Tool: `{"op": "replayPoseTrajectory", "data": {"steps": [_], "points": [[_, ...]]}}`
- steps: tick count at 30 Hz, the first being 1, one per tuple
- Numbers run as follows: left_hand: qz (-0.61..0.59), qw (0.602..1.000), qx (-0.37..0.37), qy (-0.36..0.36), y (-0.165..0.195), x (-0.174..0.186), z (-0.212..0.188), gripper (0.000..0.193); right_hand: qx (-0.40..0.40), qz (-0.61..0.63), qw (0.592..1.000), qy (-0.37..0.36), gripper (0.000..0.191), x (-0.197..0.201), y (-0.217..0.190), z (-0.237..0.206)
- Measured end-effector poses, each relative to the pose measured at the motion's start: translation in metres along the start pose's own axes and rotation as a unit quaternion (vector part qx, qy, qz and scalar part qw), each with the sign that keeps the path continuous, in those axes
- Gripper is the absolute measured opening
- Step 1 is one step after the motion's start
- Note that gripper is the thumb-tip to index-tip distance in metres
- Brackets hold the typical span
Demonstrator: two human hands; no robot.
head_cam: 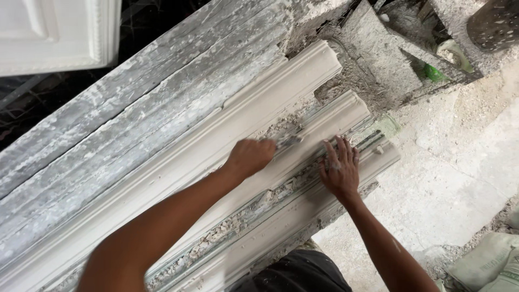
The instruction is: The person uses a small scraping tool to remove excess dried plaster from the grooves and decorative edges of long white cornice moldings laid on a work table, working along the lengths of several moldings and brushing debris aside by hand as they go.
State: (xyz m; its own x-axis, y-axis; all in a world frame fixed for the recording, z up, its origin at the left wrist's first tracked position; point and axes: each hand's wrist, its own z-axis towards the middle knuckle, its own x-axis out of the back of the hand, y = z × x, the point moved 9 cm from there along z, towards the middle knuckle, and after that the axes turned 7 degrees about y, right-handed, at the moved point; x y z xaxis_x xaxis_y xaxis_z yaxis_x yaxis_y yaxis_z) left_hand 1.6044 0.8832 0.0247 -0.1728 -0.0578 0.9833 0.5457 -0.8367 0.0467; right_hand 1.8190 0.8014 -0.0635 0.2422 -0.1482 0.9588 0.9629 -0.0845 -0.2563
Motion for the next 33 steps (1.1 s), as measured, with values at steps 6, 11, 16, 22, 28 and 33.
{"op": "replayPoseTrajectory", "data": {"steps": [6,11,16,22,28,33], "points": [[-0.018,0.999,0.028,-0.010,0.010,-0.041,0.054,0.009,-0.002,-0.006,1.000,-0.003,0.067,0.000,-0.004,0.002],[-0.008,0.999,0.033,0.035,0.021,-0.056,0.140,0.013,-0.014,0.011,1.000,0.003,0.065,0.006,-0.012,-0.004],[-0.015,0.999,0.030,0.005,0.017,-0.045,0.112,0.014,-0.016,-0.014,1.000,-0.021,0.068,-0.002,-0.012,-0.005],[-0.008,0.999,0.045,0.011,0.044,-0.058,0.183,0.014,-0.016,-0.007,1.000,-0.001,0.064,0.001,-0.012,-0.007],[0.000,0.999,0.042,0.023,0.048,-0.063,0.208,0.014,-0.018,0.021,0.999,0.021,0.061,0.011,-0.011,-0.014],[-0.013,0.997,0.066,-0.032,0.035,-0.068,0.173,0.014,-0.020,0.027,0.999,0.016,0.061,0.010,-0.010,-0.017]]}}
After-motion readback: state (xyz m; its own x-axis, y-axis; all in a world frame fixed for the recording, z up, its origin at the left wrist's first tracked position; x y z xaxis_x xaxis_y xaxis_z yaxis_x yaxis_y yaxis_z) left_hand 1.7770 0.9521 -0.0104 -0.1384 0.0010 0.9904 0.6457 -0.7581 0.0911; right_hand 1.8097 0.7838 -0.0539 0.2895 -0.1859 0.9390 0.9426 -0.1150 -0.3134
